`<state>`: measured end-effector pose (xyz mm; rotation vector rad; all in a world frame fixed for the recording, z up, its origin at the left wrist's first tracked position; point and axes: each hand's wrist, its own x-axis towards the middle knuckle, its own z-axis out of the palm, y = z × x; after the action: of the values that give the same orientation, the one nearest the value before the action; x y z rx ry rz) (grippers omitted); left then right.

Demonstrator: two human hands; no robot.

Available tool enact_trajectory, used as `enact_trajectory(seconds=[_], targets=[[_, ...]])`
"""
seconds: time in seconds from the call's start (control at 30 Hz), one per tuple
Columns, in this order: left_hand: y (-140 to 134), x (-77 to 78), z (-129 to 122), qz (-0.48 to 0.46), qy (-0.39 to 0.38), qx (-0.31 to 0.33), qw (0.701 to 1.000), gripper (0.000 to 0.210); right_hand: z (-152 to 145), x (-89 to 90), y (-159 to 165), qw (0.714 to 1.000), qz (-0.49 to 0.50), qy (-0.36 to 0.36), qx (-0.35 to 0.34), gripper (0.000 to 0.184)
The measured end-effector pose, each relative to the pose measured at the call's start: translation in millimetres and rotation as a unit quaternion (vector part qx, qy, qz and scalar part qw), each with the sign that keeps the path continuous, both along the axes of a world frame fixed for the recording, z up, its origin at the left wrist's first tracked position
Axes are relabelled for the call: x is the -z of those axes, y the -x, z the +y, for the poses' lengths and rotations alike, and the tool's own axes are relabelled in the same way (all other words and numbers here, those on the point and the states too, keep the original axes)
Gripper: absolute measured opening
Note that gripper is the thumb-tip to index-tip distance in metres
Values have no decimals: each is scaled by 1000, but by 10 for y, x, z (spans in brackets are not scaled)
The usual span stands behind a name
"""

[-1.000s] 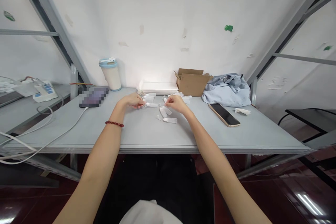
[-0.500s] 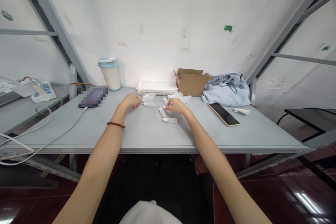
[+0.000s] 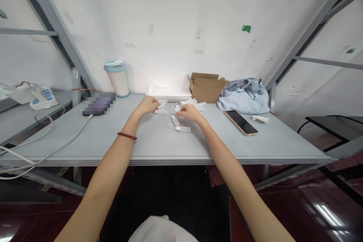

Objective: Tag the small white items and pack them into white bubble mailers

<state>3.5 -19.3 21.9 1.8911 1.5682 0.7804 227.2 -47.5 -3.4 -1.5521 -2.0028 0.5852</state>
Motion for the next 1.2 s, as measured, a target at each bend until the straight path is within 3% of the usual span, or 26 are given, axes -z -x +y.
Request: enact_trajectory(seconds=[0.07, 0.2, 0.43, 0.7, 1.2], targets=[[-39, -47, -68, -70, 37, 18, 997, 13, 1, -10, 7, 998, 60, -18, -16, 25], [-58, -96, -158, -139, 59, 52, 987, 36, -14, -33, 14, 989, 137, -28, -38, 32], [-130, -47, -159, -196, 69, 89, 974, 49, -49, -53, 32, 983, 169, 11, -75, 37], [-193, -49, -165, -225, 65, 91, 968, 34, -64, -65, 39, 976, 202, 40, -76, 32], [-271, -45, -202, -254, 119, 110, 953, 28, -85, -94, 47, 966, 247, 31, -74, 26]])
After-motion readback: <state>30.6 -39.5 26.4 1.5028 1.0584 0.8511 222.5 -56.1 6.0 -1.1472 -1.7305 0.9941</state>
